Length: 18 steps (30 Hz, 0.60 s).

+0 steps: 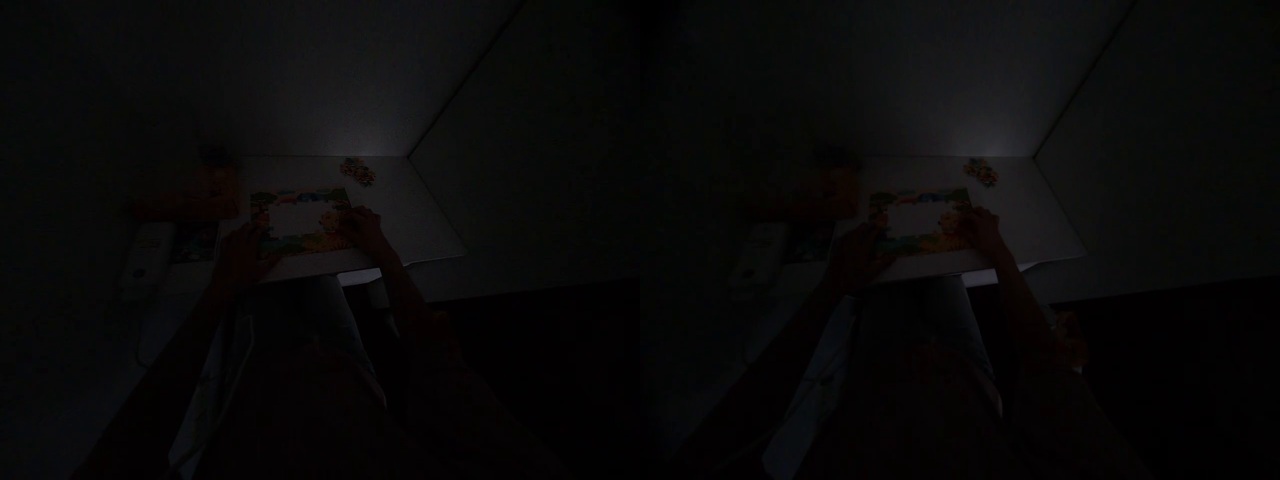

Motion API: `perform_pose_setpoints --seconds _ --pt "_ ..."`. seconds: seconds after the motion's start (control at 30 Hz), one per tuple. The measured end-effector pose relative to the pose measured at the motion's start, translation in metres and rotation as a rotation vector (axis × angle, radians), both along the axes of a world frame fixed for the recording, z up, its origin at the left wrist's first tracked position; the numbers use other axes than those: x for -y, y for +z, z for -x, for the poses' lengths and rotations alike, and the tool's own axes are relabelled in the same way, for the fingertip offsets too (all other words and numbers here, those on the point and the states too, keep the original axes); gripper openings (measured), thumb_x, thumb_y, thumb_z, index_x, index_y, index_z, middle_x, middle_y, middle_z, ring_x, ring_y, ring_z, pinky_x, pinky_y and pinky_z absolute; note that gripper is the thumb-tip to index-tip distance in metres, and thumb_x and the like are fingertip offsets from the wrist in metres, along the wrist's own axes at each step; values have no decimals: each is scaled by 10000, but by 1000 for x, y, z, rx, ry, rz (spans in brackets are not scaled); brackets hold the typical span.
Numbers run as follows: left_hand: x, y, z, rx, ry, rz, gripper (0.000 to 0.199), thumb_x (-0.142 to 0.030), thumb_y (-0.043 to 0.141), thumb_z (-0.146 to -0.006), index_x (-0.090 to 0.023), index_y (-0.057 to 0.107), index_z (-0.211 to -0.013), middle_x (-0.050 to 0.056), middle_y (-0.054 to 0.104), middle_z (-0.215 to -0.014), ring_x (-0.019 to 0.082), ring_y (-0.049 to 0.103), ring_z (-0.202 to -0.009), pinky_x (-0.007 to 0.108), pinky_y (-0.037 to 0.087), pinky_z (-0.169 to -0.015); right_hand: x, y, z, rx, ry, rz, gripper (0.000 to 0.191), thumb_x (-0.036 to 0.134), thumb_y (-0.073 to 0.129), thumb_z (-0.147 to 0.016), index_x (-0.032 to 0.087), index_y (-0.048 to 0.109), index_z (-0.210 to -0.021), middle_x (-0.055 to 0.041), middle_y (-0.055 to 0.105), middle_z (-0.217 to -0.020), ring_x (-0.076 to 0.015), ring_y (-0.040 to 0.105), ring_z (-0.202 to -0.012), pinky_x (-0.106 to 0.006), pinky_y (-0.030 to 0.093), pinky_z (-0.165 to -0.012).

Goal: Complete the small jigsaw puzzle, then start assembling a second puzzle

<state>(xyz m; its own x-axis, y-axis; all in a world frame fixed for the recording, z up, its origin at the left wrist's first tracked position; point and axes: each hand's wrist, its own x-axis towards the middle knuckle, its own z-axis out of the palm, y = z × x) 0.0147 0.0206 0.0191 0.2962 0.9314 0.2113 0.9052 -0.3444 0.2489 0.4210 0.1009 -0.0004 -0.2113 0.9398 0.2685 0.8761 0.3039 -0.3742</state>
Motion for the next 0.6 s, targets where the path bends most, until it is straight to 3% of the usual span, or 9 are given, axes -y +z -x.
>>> perform_pose_setpoints --seconds 0.2,0.37,0.6 --pt "0 0 0 1 -4 -4 831 -708 596 -1102 -171 544 -1733 250 518 -1838 467 503 -1682 653 364 -1393 3 -1 1 -61 37 -54 245 475 740 -1106 283 829 -1229 -155 790 -1442 -417 692 -1383 -629 475 -1161" --pt "1 -3 1 7 -2 -23 813 -704 605 -1107 -188 550 -1732 238 530 -1832 458 510 -1676 651 377 -1382 5 2 20 -89 107 -138 156 396 783 -1079 304 835 -1193 -121 811 -1430 -398 704 -1408 -608 446 -1206" --pt "1 -5 2 -18 -3 -17 839 -708 643 -1094 -174 558 -1735 244 529 -1827 464 526 -1657 641 374 -1386 11 21 44 -69 207 -306 196 462 848 -1092 327 813 -1231 -81 834 -1377 -351 738 -1370 -552 441 -1184"
